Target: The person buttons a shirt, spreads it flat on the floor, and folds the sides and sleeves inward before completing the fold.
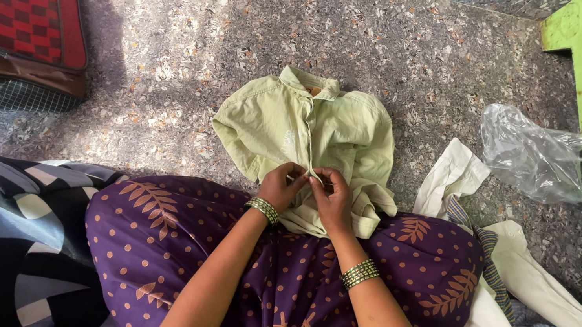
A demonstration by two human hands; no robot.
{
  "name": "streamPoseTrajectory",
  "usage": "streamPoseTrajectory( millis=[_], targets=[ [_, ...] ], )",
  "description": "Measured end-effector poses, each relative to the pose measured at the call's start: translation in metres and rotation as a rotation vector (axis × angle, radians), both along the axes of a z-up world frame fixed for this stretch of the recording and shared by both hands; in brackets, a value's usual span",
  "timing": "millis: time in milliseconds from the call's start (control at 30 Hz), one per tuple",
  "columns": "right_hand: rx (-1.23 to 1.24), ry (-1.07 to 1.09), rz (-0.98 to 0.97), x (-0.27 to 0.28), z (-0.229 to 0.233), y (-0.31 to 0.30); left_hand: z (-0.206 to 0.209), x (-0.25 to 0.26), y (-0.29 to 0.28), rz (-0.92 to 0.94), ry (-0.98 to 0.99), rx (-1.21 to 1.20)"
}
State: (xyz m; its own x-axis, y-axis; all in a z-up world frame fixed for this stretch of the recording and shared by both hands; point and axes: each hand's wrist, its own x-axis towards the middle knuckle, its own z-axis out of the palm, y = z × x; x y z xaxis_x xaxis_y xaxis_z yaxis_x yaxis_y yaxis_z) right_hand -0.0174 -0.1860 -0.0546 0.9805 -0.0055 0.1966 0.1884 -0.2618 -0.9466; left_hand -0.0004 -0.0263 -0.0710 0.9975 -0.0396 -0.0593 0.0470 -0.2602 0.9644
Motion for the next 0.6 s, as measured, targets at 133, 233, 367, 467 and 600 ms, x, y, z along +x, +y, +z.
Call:
streamPoseTrajectory(
  millis=[133,233,367,467,600],
  targets=[
    [-0.027,-0.074,0.033,0.000,0.002,0.000,0.029,-0.007,0.002,-0.003,-0.118,0.207],
    [-0.006,0.004,0.043,0.001,0.003,-0.002,0.047,-0.010,0.005,-0.011,-0.140,0.264],
    [0.065,0.021,0.087,0.004,0.000,-0.003,0.068,-0.012,0.007,0.007,-0.322,0.414],
    [0.095,0.024,0.132,0.002,0.000,-0.004,0.062,-0.006,0.010,-0.125,-0.581,0.552],
    [0.005,-0.048,0.052,0.001,0.005,-0.002,0.051,-0.004,0.008,-0.101,-0.532,0.610]
  ],
)
